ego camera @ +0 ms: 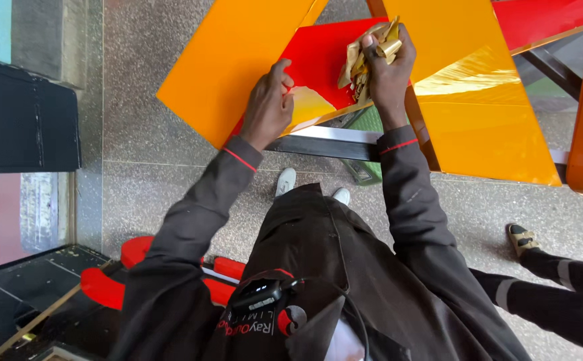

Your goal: The person peels a protective film off a large yellow letter A using a cloth. They then peel a red protective film off the same letter, revealing the orange surface underneath.

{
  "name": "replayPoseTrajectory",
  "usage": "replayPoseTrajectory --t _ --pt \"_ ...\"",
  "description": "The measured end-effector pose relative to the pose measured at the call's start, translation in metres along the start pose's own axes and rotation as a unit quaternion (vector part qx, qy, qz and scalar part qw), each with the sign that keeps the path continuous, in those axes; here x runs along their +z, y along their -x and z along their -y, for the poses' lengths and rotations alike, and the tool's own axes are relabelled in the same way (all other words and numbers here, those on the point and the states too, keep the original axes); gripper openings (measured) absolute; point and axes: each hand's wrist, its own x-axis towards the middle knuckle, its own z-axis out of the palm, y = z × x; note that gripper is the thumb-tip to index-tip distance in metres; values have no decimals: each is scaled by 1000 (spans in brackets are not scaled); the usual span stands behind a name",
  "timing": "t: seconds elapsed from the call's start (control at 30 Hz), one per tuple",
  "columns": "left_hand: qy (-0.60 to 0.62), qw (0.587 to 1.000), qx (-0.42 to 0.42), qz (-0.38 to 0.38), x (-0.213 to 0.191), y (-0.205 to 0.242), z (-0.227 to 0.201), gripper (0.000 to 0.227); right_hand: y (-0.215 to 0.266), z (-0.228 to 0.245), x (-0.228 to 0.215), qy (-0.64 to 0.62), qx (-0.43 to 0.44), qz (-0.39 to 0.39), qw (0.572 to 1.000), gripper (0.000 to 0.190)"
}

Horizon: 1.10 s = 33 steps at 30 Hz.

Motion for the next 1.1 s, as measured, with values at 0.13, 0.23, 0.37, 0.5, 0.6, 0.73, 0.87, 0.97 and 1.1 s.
replayPoseTrajectory --t 0.13,0.23,0.37,0.5,0.6,0.73,0.87,0.97,1.1 --pt "-29 999 26 -38 18 2 -3 62 0 -2 2 -7 -6 -4 1000 32" --pt "-25 998 19 -51 20 -1 -5 54 0 3 3 -30 -7 4 1000 30" --pt "-20 999 -3 -38 20 -4 -7 47 -1 6 2 -23 -21 8 999 31" --pt "56 997 10 -61 12 0 -1 53 1 8 3 -13 -6 10 1000 33" --pt "57 997 9 -53 13 -4 -5 53 0 8 2 -7 -2 9 1000 35" --pt "27 997 1 -75 21 -6 -11 44 1 9 2 -12 1 8 1000 37" --pt "20 997 1 -73 21 -7 -12 45 0 9 1 -6 -16 14 1000 39" --pt "68 996 6 -57 14 0 -10 42 2 11 2 -10 -4 20 1000 43" --pt "67 996 10 -56 11 -4 -14 50 -1 12 3 -19 -3 17 1000 42"
